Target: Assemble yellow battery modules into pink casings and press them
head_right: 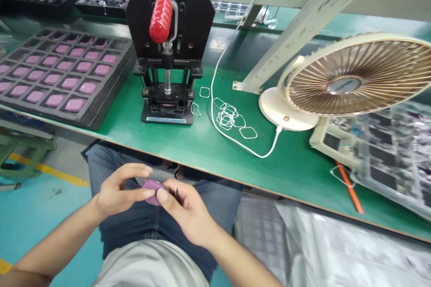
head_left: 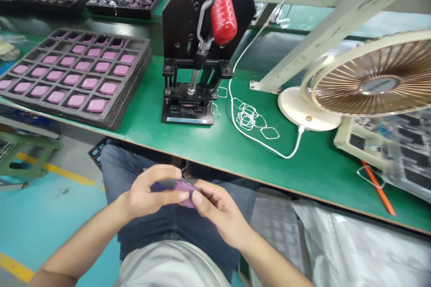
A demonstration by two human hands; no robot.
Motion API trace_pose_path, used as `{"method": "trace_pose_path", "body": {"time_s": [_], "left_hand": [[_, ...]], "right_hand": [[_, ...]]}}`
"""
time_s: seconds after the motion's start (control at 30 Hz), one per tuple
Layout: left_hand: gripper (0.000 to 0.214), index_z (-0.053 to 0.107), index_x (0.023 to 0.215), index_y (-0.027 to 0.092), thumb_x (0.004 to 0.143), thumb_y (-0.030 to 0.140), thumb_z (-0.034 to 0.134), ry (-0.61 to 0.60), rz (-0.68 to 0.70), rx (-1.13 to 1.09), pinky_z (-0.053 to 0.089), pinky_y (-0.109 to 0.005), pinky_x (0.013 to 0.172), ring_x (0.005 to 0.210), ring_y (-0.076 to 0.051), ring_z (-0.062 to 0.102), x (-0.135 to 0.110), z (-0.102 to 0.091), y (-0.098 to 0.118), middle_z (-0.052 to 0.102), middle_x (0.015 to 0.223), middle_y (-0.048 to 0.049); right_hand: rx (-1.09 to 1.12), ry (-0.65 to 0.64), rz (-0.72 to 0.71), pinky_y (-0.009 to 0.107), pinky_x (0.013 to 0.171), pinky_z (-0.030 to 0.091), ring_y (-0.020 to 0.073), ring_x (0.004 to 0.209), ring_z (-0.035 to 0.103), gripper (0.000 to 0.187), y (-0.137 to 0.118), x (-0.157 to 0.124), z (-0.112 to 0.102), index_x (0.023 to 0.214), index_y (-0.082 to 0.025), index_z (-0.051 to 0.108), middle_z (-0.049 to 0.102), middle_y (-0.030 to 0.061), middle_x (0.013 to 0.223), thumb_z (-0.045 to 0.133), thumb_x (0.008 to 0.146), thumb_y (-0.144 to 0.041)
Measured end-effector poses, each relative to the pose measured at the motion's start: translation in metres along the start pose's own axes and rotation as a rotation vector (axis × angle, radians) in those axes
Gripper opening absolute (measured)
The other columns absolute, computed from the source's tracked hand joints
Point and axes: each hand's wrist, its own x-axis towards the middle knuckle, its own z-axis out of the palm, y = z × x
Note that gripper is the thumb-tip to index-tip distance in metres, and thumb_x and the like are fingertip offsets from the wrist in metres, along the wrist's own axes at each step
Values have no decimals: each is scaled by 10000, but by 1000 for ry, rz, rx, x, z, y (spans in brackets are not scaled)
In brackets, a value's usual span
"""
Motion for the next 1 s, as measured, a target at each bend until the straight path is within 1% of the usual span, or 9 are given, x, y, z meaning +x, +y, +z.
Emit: {"method": "trace_pose_path", "body": {"time_s": [0.23,0.3,0.43,0.5,0.6,0.67,0.77,0.93,1.0], "left_hand": [[406,770,1260,200,884,61,831,18,60,-30,698,-389,940,1104,-248,785,0,1,2,810,1108,-85],[325,786,1205,210,913,70,803,83,-151,-79,702,-349,880,1004,-221,801,4,5,2,819,1064,-73],[136,796,1112,204,983,205,752,225,-574,-237,702,-319,777,883,-205,811,26,18,-12,794,1087,-77],[244,756,1258,190,1025,229,694,190,-536,-190,698,-353,828,926,-214,811,44,23,-27,779,1144,-102],[235,782,1243,204,1035,232,678,74,-392,-11,636,-440,1019,1096,-247,774,69,28,-55,784,1172,-110],[152,828,1103,212,1011,227,708,24,-348,37,594,-483,1086,1163,-275,749,80,30,-72,800,1158,-104],[133,837,1055,208,997,198,717,-35,-323,89,584,-499,1101,1199,-297,745,86,32,-86,819,1140,-98],[147,836,1066,245,997,185,721,-50,-307,103,585,-428,1100,1194,-259,750,84,29,-86,827,1139,-49],[148,833,1089,253,1004,207,721,5,-317,105,596,-397,1066,1140,-239,756,81,21,-81,819,1142,-48]], "right_hand": [[-184,-67,-29,278,595,321,118,609,389,548,1,6,-3,816,-183,628,520,-15,692,501,1104,-631],[-441,65,-169,283,616,372,134,628,480,517,-17,12,-13,788,-190,648,570,-1,687,494,1131,-545],[-909,519,-730,316,740,507,177,773,657,199,-93,36,-41,1006,-228,752,743,46,920,628,1092,-359],[-1045,641,-961,339,770,557,201,855,697,247,-137,58,-51,1257,-251,727,755,89,1180,701,1050,-384],[-1271,550,-1140,338,837,608,255,1115,727,528,-180,96,-54,1506,-260,591,647,127,1482,716,1036,-466],[-1415,462,-1215,287,859,605,234,1210,724,381,-191,118,-50,1432,-263,642,683,92,1462,663,1079,-404],[-1447,451,-1344,224,788,581,166,1049,782,167,-204,137,-42,1219,-216,721,794,44,1253,614,1108,-280],[-1273,653,-1371,315,865,613,204,1026,784,354,-253,139,-35,1414,-169,621,800,76,1161,563,1134,-378],[-1263,768,-1392,342,890,618,224,1067,777,309,-254,132,-37,1372,-190,647,796,95,1183,576,1128,-365]]}}
